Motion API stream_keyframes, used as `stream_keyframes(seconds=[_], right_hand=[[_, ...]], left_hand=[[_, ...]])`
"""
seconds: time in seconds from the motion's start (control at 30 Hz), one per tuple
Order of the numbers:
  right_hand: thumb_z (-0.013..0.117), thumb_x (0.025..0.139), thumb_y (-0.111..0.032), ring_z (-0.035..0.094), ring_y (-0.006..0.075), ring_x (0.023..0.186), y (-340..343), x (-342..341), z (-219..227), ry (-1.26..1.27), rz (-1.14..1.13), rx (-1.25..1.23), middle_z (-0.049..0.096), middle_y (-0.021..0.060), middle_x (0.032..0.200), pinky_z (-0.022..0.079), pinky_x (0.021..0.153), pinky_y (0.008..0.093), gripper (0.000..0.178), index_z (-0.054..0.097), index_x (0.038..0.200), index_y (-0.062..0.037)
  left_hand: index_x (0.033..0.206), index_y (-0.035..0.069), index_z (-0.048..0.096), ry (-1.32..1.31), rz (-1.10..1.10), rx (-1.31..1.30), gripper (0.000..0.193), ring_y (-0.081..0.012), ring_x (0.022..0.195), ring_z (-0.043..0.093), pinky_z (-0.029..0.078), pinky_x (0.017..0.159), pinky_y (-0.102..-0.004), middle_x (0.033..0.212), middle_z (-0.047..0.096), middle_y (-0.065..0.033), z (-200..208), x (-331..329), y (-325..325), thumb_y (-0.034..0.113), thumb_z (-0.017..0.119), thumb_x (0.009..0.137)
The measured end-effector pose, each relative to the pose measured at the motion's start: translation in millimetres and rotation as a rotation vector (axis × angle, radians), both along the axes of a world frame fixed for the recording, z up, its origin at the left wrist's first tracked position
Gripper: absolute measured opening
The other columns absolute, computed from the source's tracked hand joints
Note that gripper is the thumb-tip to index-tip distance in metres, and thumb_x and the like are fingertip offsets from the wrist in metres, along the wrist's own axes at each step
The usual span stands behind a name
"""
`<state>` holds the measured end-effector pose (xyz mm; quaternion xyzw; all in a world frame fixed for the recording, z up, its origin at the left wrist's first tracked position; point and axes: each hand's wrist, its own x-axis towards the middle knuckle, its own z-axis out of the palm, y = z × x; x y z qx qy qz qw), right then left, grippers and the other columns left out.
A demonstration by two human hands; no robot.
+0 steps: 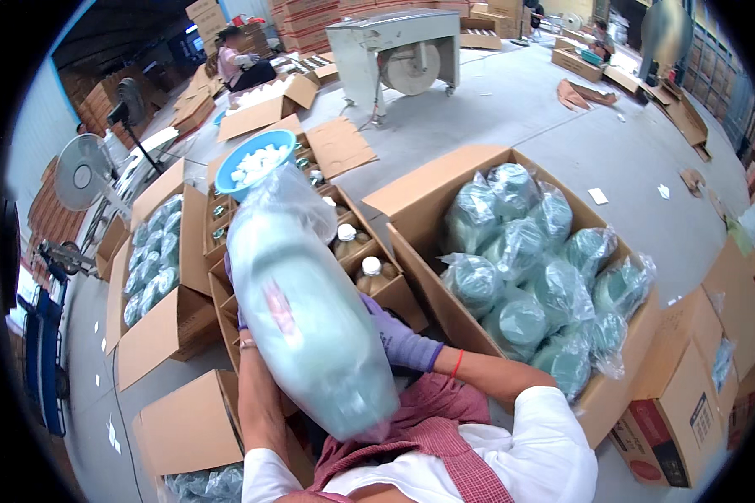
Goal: The person assembles thermos bottles by inserting stainless steel inner liners into green outer shells and securing the lids. They repeatedly pick up wrapped outer shells, unwrap them, insert the liners, and place the assembled units into a cardboard box.
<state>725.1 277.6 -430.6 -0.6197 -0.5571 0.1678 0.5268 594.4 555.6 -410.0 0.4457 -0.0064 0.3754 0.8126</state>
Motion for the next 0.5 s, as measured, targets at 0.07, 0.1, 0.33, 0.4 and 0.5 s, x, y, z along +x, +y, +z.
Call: stream_keyframes(seconds=[0.07, 0.1, 0.33, 0.4, 0.5], right_hand=[[0.063, 0.088, -0.020, 0.051, 0.0360, 0.121, 24, 41, -16, -0.595, 0.260, -0.253, 0.053, 0.0170, 0.132, 0.040, 0.107, 0.0370, 0.041, 0.060, 0.127, -0.0085], [0.061, 0.088, -0.018, 0.052, 0.0361, 0.119, 33, 52, -14, -0.452, 0.329, -0.512, 0.053, 0.0168, 0.132, 0.041, 0.106, 0.0362, 0.040, 0.061, 0.127, -0.0095], [0.070, 0.085, -0.021, 0.031, 0.0243, 0.142, 37, 13, 54, 0.554, 0.220, 0.245, 0.033, 0.0157, 0.152, 0.035, 0.112, 0.0364, 0.072, 0.038, 0.148, -0.0067], [0.072, 0.085, -0.022, 0.023, 0.0327, 0.146, 41, -11, 50, 0.239, 0.247, 0.288, 0.025, 0.0200, 0.156, 0.029, 0.116, 0.0429, 0.072, 0.039, 0.147, -0.0081], [0.071, 0.086, -0.026, 0.030, 0.0396, 0.142, 26, -28, 4, 0.035, 0.195, 0.313, 0.031, 0.0226, 0.151, 0.031, 0.114, 0.0471, 0.061, 0.047, 0.139, -0.0079]], left_hand=[[0.138, 0.008, 0.047, 0.007, 0.047, 0.047, 0.060, -0.0263, 0.127, 0.050, 0.040, 0.108, -0.0439, 0.140, 0.050, -0.0125, -21, -27, -7, 0.054, 0.037, 0.101], [0.136, 0.008, 0.048, 0.014, 0.070, 0.076, 0.058, -0.0255, 0.126, 0.050, 0.040, 0.109, -0.0429, 0.138, 0.052, -0.0125, -33, -42, -14, 0.053, 0.037, 0.101], [0.143, 0.001, 0.042, 0.357, 0.532, 0.220, 0.055, -0.0231, 0.129, 0.047, 0.036, 0.111, -0.0365, 0.144, 0.047, -0.0135, -33, -97, -85, 0.038, 0.039, 0.103], [0.142, -0.001, 0.043, 0.591, 0.600, 0.233, 0.053, -0.0226, 0.127, 0.049, 0.037, 0.109, -0.0357, 0.141, 0.050, -0.0138, -68, -134, -124, 0.036, 0.039, 0.103], [0.141, -0.003, 0.043, 0.856, 0.453, 0.224, 0.051, -0.0220, 0.124, 0.051, 0.040, 0.106, -0.0345, 0.137, 0.053, -0.0142, -114, -191, -190, 0.032, 0.039, 0.104]])
